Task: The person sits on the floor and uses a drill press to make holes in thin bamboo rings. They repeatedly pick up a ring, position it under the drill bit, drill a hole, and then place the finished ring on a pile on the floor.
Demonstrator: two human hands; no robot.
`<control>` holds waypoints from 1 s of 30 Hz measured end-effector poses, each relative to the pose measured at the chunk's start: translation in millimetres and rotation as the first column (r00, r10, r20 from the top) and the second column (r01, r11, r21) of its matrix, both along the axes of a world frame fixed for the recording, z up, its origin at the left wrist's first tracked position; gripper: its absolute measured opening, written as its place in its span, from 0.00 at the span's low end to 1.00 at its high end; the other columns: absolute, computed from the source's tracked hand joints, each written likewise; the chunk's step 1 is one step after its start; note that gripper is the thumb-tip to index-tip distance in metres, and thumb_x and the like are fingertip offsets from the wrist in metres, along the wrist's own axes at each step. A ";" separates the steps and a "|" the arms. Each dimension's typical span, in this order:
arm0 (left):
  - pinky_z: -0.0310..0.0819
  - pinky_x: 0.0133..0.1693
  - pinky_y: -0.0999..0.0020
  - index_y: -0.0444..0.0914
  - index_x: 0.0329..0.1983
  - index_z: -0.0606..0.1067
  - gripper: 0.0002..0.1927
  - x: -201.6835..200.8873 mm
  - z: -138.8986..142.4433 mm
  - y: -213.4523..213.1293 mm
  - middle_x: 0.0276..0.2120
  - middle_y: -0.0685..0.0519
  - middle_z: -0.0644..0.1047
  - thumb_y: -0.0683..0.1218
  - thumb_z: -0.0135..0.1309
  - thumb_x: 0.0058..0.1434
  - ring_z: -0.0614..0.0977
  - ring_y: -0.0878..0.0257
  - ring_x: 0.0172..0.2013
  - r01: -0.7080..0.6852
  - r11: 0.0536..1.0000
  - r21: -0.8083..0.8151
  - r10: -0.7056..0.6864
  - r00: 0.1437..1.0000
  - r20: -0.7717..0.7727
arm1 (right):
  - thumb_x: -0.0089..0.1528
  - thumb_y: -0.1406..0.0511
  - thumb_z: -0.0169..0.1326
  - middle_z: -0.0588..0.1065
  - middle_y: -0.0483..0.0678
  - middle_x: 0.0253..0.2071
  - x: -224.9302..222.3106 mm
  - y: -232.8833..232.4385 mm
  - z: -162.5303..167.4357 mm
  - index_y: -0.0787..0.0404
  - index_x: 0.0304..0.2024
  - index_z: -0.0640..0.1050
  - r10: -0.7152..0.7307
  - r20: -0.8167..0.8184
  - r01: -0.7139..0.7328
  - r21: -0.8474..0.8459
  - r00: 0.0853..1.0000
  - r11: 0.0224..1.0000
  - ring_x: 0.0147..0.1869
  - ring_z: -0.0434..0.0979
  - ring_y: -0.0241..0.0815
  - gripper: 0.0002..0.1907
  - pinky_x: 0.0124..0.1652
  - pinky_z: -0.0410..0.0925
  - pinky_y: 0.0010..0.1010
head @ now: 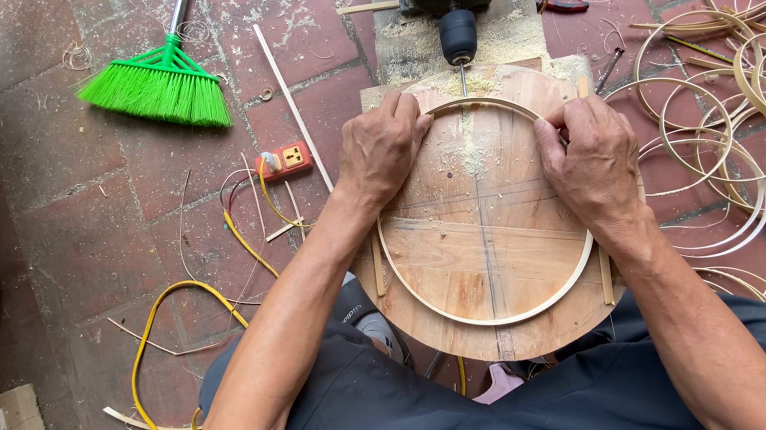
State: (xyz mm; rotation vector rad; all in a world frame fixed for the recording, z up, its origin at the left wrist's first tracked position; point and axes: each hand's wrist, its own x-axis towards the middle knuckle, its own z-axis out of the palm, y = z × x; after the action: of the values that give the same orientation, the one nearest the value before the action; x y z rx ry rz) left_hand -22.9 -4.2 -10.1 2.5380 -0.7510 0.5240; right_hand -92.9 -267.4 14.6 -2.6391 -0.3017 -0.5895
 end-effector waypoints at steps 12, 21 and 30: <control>0.75 0.24 0.62 0.36 0.33 0.70 0.15 1.2 0.7 0.2 0.31 0.49 0.74 0.49 0.63 0.62 0.80 0.56 0.24 -0.004 1.000 -0.009 0.004 1.000 0.017 | 0.68 0.67 0.62 0.74 0.50 0.35 2.0 -1.3 -4.2 0.62 0.38 0.75 -0.012 -0.008 0.012 -0.015 1.000 1.000 0.38 0.75 0.47 0.08 0.43 0.67 0.42; 0.75 0.26 0.62 0.36 0.34 0.70 0.15 -0.9 -3.5 -0.3 0.31 0.49 0.74 0.49 0.62 0.63 0.80 0.55 0.26 0.002 1.000 0.004 -0.002 0.999 0.046 | 0.69 0.67 0.62 0.73 0.49 0.36 -0.3 -3.9 -9.6 0.62 0.38 0.75 0.002 -0.008 -0.002 -0.001 1.000 1.000 0.38 0.75 0.47 0.09 0.45 0.67 0.43; 0.75 0.26 0.64 0.37 0.33 0.70 0.15 -0.9 -8.5 -2.6 0.29 0.50 0.73 0.49 0.63 0.63 0.80 0.57 0.25 -0.006 1.000 0.000 0.006 0.999 0.033 | 0.69 0.67 0.62 0.74 0.49 0.35 0.4 -6.7 -11.4 0.62 0.37 0.75 0.001 -0.022 -0.001 0.008 1.000 1.000 0.38 0.75 0.46 0.08 0.44 0.68 0.42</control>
State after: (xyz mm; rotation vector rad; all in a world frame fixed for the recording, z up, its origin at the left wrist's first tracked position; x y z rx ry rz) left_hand -23.8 -6.8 -18.6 2.5382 -0.7559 0.5693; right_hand -92.5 -274.1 3.2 -2.6360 -0.2930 -0.5596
